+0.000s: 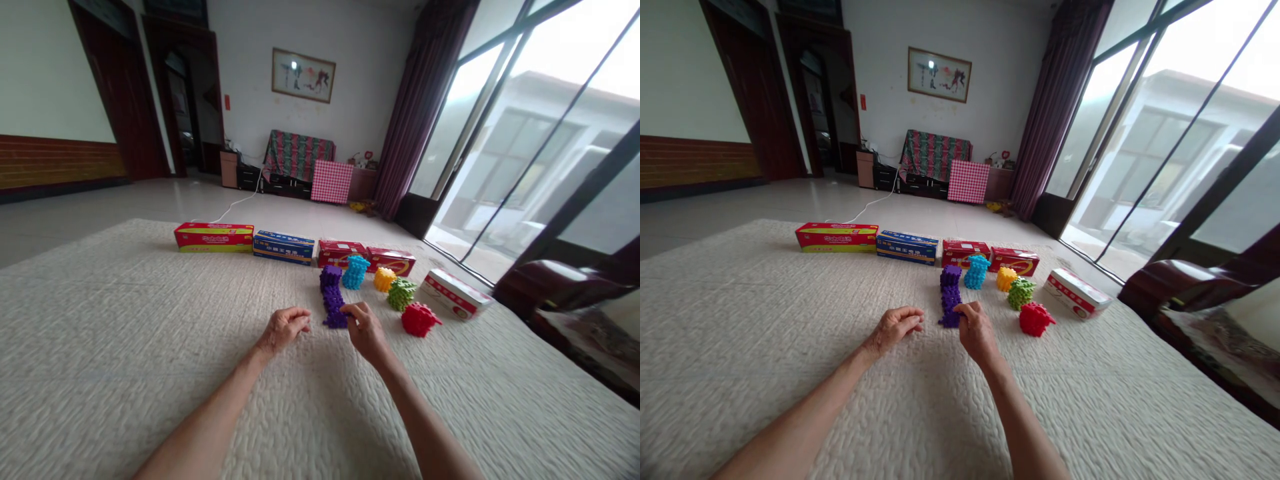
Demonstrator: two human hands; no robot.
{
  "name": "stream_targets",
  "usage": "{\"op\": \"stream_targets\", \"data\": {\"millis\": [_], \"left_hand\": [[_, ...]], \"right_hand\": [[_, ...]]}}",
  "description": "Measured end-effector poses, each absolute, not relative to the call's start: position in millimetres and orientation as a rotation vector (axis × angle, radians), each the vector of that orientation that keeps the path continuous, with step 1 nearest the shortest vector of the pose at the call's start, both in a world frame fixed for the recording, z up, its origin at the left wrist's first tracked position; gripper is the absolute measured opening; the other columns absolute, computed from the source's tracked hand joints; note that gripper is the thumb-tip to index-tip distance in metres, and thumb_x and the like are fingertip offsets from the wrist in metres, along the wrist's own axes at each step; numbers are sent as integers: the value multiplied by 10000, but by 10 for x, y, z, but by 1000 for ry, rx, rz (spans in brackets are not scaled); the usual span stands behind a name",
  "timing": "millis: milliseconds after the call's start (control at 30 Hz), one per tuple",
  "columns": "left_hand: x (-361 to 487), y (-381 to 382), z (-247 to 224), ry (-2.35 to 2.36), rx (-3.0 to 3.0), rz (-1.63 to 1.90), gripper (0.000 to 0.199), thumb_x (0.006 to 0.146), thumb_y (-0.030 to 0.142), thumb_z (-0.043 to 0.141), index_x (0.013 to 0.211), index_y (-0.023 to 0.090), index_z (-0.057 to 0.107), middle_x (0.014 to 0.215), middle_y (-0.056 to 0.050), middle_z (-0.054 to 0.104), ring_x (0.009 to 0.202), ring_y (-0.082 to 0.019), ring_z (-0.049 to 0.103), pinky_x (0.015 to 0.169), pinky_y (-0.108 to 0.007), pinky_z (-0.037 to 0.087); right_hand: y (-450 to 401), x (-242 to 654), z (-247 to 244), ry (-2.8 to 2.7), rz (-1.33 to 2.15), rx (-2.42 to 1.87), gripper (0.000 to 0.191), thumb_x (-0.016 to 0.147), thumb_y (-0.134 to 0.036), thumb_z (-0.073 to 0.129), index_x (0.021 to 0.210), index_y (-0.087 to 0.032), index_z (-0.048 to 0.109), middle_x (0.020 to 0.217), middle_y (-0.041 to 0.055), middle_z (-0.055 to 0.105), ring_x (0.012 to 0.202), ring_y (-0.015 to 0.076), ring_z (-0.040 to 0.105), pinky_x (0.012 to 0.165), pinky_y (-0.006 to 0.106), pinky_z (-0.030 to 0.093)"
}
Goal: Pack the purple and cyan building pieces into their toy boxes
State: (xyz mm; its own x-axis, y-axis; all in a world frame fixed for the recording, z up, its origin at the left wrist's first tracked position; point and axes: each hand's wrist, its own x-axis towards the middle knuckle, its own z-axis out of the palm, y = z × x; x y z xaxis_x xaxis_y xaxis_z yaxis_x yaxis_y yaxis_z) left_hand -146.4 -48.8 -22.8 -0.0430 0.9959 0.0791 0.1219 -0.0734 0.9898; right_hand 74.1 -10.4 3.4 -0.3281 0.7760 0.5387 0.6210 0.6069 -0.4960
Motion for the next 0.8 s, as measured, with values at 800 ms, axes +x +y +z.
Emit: {"op": "stream_targets", "data": {"millis": [800], "left_hand": [[-1441, -484, -197, 1276, 1313, 1287, 304, 717, 319, 600, 920, 116, 702, 771, -83, 717, 677, -171, 680, 585, -241, 445]], "right_hand": [[-87, 694, -143, -2209, -54, -1189, 406, 774, -106, 531, 1165, -209, 564, 1091, 87, 562, 1003, 239, 531, 883, 368, 460]]}}
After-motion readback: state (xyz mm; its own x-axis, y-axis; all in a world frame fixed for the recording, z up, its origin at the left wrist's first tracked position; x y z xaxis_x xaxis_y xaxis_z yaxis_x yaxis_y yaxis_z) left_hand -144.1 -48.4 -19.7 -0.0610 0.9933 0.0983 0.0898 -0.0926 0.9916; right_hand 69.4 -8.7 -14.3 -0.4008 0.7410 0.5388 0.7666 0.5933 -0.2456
